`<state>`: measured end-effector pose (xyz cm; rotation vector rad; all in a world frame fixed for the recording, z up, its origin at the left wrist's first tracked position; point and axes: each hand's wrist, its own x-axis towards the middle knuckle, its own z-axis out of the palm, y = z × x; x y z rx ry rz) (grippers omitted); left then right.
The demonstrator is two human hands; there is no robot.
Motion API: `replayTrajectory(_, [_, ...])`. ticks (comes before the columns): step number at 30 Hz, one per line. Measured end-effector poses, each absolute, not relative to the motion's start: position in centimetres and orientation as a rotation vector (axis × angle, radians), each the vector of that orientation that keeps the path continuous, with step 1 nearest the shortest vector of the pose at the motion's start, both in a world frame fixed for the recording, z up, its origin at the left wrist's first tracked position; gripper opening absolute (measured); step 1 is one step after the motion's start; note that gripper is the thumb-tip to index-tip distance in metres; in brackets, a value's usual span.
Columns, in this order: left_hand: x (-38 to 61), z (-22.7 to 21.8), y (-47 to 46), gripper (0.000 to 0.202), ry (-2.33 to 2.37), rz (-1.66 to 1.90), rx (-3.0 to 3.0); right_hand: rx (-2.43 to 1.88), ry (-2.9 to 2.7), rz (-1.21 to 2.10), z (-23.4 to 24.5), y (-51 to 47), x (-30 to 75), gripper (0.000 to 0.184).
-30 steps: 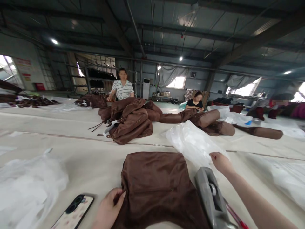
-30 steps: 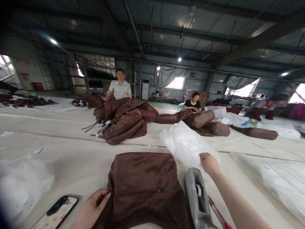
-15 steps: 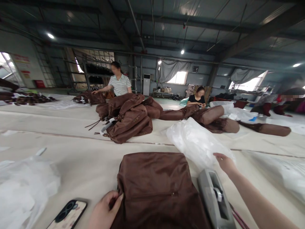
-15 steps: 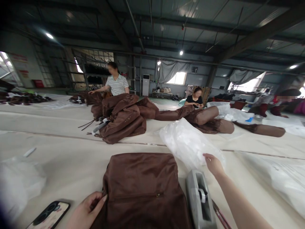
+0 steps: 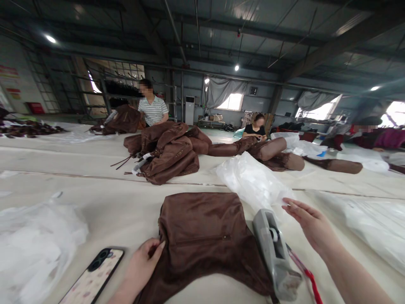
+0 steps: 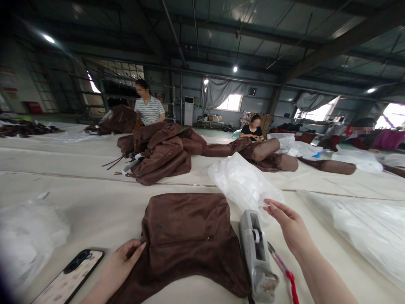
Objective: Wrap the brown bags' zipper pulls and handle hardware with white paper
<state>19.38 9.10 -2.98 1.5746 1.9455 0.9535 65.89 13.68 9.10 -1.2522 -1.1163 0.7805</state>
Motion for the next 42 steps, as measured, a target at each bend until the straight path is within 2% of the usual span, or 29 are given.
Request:
replayTrajectory(5, [19.1, -3.2, 9.2, 0.027, 1.918, 0.938, 1.606, -1.358, -1.227, 0.634, 9.3, 14.2, 64.4, 0.047])
replayTrajectory(10, [19.1, -3.7, 9.3, 0.026, 1.919, 0.961, 1.609, -1.276, -1.503, 0.761, 9.2, 12.6, 59.8, 0.053])
replayTrajectory(12, [19.4, -3.6, 9.2, 0.025, 1.92, 0.99, 1.614, -1.286, -1.698, 0.807, 8.5, 11.7, 57.3, 0.046])
replayTrajectory(15, [19.6, -3.5, 9.1, 0.024, 1.926, 1.011, 1.621, -1.29, -2.035, 0.756, 7.3, 11.0, 54.2, 0.023])
replayTrajectory(17, [19.6, -3.5, 9.2, 0.025, 1.922, 1.006, 1.62, -1.297, -2.235, 0.534, 6.9, 11.2, 53.1, 0.016])
replayTrajectory(20, [19.5, -3.3, 9.0, 0.024, 1.901, 1.01, 1.609, -1.37, -2.345, -0.005, 7.5, 11.9, 54.0, 0.018])
replayTrajectory(23, [19.1, -3.4, 9.0, 0.023, 1.863, 0.985, 1.599, -1.633, -2.169, -0.483, 8.7, 12.3, 57.6, 0.022])
replayTrajectory(25, [18.8, -3.6, 9.3, 0.025, 1.843, 0.947, 1.59, -1.891, -2.028, -0.61, 9.1, 12.0, 60.8, 0.024])
replayTrajectory(27, [18.4, -3.9, 9.5, 0.028, 1.817, 0.907, 1.582, -2.176, -1.935, -0.533, 8.6, 11.5, 64.0, 0.025])
replayTrajectory(30, [18.1, -3.9, 9.5, 0.03, 1.813, 0.852, 1.578, -2.455, -1.907, -0.157, 6.3, 10.6, 67.8, 0.025])
replayTrajectory(34, [18.2, -3.1, 9.1, 0.031, 1.85, 0.825, 1.579, -2.393, -2.063, 0.229, 3.4, 10.4, 69.7, 0.017])
replayTrajectory(39, [18.5, -2.4, 9.0, 0.033, 1.832, 0.809, 1.554, -2.388, -1.982, 0.195, 4.4, 13.3, 70.7, 0.044])
replayTrajectory(42, [18.4, -2.6, 9.2, 0.034, 1.831, 0.816, 1.545, -2.4, -1.901, 0.048, 5.5, 17.3, 71.4, 0.043])
